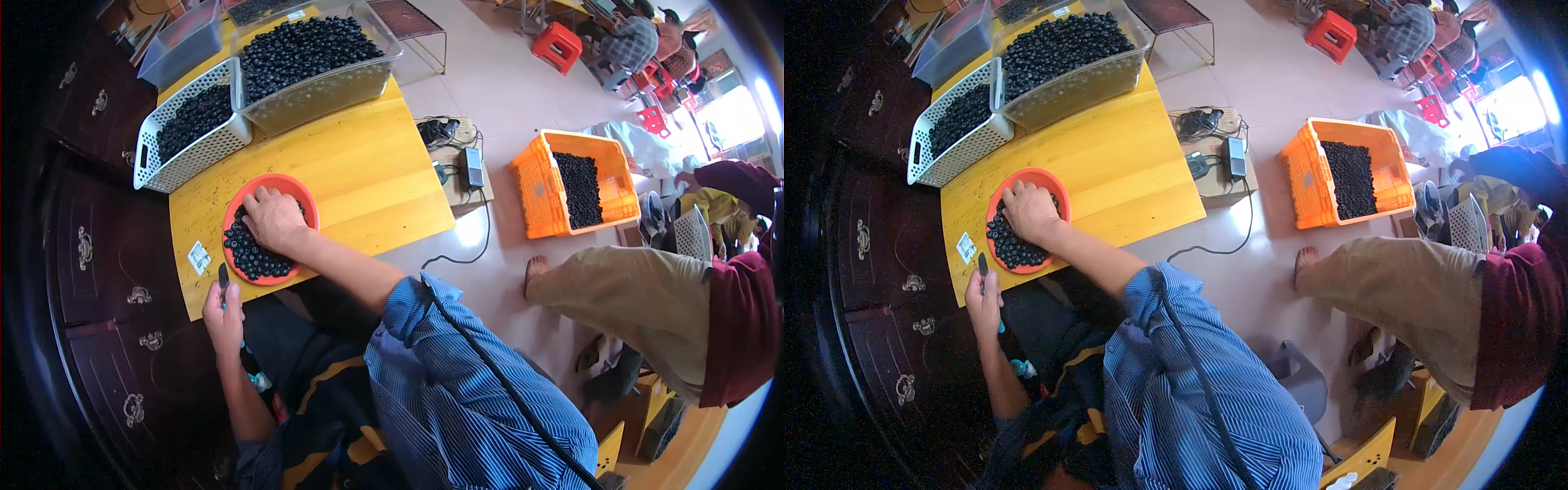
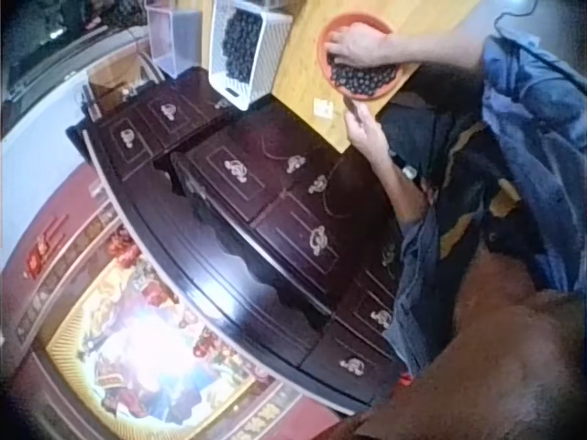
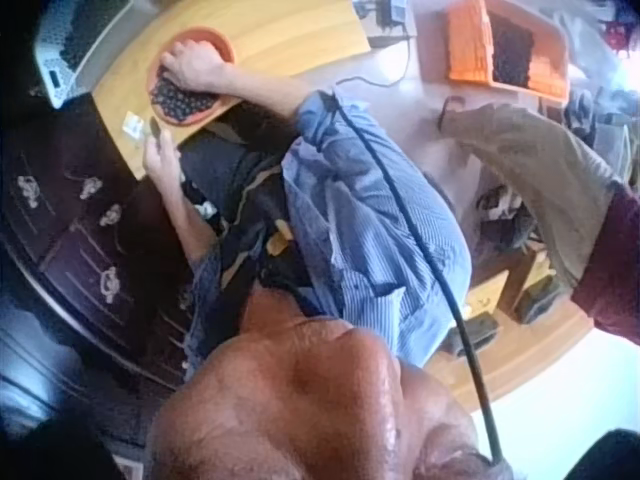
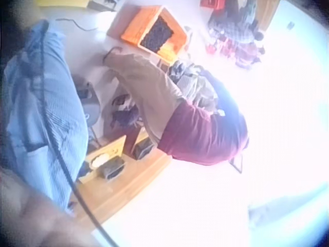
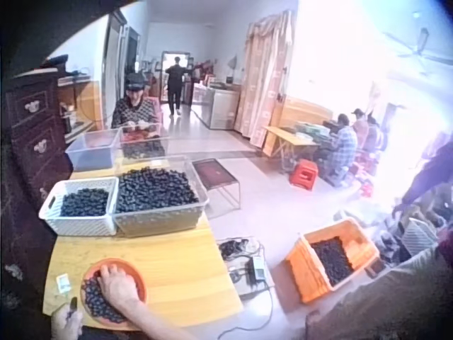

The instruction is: Sorting and inspecting small black berries from a plate into storage containers.

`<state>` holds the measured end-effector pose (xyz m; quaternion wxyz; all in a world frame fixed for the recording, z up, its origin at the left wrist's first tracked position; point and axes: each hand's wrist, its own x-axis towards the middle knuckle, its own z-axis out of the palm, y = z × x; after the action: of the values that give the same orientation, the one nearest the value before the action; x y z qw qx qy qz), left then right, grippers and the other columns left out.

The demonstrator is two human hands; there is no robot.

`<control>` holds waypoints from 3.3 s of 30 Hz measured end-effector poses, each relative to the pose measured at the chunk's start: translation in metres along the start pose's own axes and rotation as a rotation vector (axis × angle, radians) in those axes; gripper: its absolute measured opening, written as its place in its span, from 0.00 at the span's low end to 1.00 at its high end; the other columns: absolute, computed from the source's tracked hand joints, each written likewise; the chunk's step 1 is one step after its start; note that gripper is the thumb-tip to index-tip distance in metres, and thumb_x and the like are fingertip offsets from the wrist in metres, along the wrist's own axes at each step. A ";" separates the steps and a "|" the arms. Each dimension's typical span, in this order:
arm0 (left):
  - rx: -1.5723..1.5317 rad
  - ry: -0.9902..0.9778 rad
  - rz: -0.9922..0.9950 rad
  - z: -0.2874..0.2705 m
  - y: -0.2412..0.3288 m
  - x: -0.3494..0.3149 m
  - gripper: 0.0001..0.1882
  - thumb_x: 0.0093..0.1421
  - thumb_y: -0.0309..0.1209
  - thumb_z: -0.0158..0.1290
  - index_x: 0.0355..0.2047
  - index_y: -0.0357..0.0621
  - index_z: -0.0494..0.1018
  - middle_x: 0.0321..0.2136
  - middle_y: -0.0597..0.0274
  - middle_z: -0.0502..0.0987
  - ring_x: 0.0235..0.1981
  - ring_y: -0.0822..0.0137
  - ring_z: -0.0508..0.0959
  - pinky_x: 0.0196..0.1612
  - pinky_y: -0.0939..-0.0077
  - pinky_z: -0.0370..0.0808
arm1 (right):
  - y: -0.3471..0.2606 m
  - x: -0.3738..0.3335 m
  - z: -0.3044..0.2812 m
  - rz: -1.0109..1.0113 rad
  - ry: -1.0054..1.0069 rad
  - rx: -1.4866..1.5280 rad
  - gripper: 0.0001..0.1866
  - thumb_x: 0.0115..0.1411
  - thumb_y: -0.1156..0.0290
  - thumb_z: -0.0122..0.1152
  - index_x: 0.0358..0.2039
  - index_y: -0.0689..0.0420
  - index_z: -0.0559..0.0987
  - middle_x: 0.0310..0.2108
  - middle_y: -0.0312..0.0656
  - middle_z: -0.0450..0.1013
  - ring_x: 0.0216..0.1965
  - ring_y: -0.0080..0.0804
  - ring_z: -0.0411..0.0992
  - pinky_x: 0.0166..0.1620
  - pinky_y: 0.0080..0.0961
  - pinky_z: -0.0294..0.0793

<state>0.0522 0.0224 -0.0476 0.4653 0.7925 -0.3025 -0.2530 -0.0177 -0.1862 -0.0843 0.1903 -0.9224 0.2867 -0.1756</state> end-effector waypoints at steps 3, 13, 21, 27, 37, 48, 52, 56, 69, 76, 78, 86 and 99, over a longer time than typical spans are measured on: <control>-0.008 -0.009 0.013 0.001 0.000 0.000 0.14 0.70 0.36 0.50 0.28 0.46 0.67 0.18 0.74 0.65 0.16 0.82 0.64 0.20 0.84 0.60 | 0.002 0.000 -0.003 -0.013 0.008 0.030 0.16 0.64 0.58 0.57 0.43 0.57 0.76 0.42 0.48 0.75 0.44 0.42 0.77 0.42 0.38 0.80; -0.080 -0.039 -0.005 -0.005 -0.018 -0.006 0.12 0.70 0.37 0.51 0.31 0.44 0.70 0.20 0.74 0.66 0.18 0.83 0.64 0.21 0.87 0.60 | 0.004 -0.010 -0.016 -0.069 -0.005 0.146 0.14 0.63 0.59 0.60 0.42 0.55 0.77 0.39 0.49 0.75 0.38 0.48 0.79 0.37 0.43 0.81; -0.078 -0.038 0.023 -0.007 -0.020 -0.015 0.12 0.71 0.37 0.49 0.31 0.46 0.69 0.19 0.75 0.64 0.17 0.82 0.63 0.21 0.85 0.59 | -0.005 -0.021 -0.024 -0.094 0.089 0.166 0.13 0.60 0.60 0.62 0.37 0.56 0.79 0.39 0.48 0.76 0.35 0.45 0.80 0.34 0.40 0.82; -0.139 -0.047 0.013 -0.006 -0.021 -0.027 0.12 0.70 0.37 0.51 0.31 0.44 0.70 0.20 0.74 0.65 0.18 0.84 0.63 0.21 0.87 0.61 | 0.004 -0.018 -0.013 -0.141 0.123 0.109 0.10 0.60 0.63 0.60 0.35 0.55 0.79 0.37 0.46 0.75 0.38 0.45 0.78 0.35 0.40 0.82; -0.177 -0.031 -0.033 -0.016 -0.023 -0.046 0.11 0.71 0.34 0.50 0.35 0.40 0.73 0.20 0.74 0.65 0.18 0.84 0.62 0.22 0.88 0.60 | -0.016 -0.001 -0.018 0.076 0.384 0.946 0.14 0.69 0.61 0.53 0.34 0.57 0.78 0.28 0.42 0.74 0.29 0.34 0.76 0.32 0.33 0.76; -0.228 -0.037 -0.029 -0.018 -0.026 -0.062 0.09 0.70 0.33 0.50 0.35 0.41 0.73 0.20 0.74 0.66 0.18 0.83 0.63 0.22 0.87 0.60 | -0.043 -0.024 -0.046 0.859 -0.152 2.815 0.17 0.74 0.60 0.45 0.44 0.62 0.74 0.39 0.46 0.76 0.38 0.37 0.78 0.41 0.30 0.83; -0.229 -0.050 -0.002 -0.020 -0.027 -0.067 0.09 0.70 0.33 0.49 0.35 0.41 0.73 0.20 0.74 0.66 0.18 0.83 0.63 0.22 0.87 0.60 | -0.044 -0.022 -0.039 0.973 -0.181 2.749 0.18 0.74 0.59 0.45 0.43 0.62 0.74 0.39 0.45 0.76 0.35 0.34 0.77 0.35 0.24 0.81; -0.249 -0.045 -0.007 -0.021 -0.027 -0.070 0.09 0.70 0.32 0.49 0.35 0.41 0.73 0.20 0.73 0.66 0.18 0.83 0.63 0.22 0.87 0.60 | -0.037 -0.027 -0.027 0.806 -0.421 2.731 0.17 0.73 0.59 0.45 0.42 0.60 0.74 0.36 0.40 0.76 0.30 0.27 0.74 0.27 0.16 0.74; -0.240 -0.044 -0.018 -0.019 -0.031 -0.079 0.10 0.70 0.34 0.49 0.34 0.41 0.73 0.20 0.73 0.66 0.17 0.82 0.63 0.21 0.86 0.61 | -0.045 -0.040 -0.041 0.778 -0.322 2.444 0.11 0.71 0.60 0.51 0.39 0.52 0.76 0.34 0.34 0.77 0.32 0.23 0.77 0.25 0.13 0.73; -0.232 -0.030 0.009 -0.021 -0.029 -0.081 0.10 0.70 0.33 0.49 0.33 0.41 0.72 0.20 0.73 0.66 0.18 0.83 0.63 0.21 0.86 0.61 | -0.040 -0.041 -0.033 0.721 -0.315 2.391 0.08 0.72 0.63 0.49 0.41 0.51 0.73 0.32 0.30 0.75 0.25 0.15 0.68 0.19 0.12 0.61; -0.229 -0.026 0.003 -0.022 -0.030 -0.082 0.10 0.70 0.33 0.49 0.33 0.41 0.72 0.20 0.73 0.66 0.18 0.83 0.63 0.21 0.86 0.61 | -0.040 -0.040 -0.031 0.730 -0.253 2.346 0.06 0.72 0.63 0.49 0.41 0.50 0.72 0.31 0.29 0.74 0.23 0.15 0.66 0.18 0.12 0.57; -0.245 -0.042 -0.005 -0.018 -0.030 -0.078 0.10 0.71 0.33 0.49 0.34 0.41 0.72 0.20 0.73 0.66 0.18 0.83 0.63 0.22 0.86 0.61 | -0.031 -0.032 -0.008 0.869 -0.457 2.644 0.12 0.74 0.58 0.45 0.39 0.51 0.70 0.30 0.28 0.72 0.22 0.15 0.64 0.18 0.13 0.56; -0.244 -0.046 0.010 -0.018 -0.029 -0.076 0.10 0.71 0.33 0.49 0.33 0.41 0.72 0.19 0.73 0.65 0.17 0.83 0.63 0.21 0.86 0.60 | -0.026 -0.036 -0.006 0.978 -0.477 2.717 0.13 0.74 0.57 0.44 0.36 0.51 0.70 0.29 0.28 0.72 0.22 0.16 0.65 0.18 0.13 0.58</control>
<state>0.0194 0.0987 -0.0562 0.5525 0.7223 -0.2842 -0.3038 -0.0359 -0.1469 -0.0755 0.9765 0.1434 0.1443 -0.0707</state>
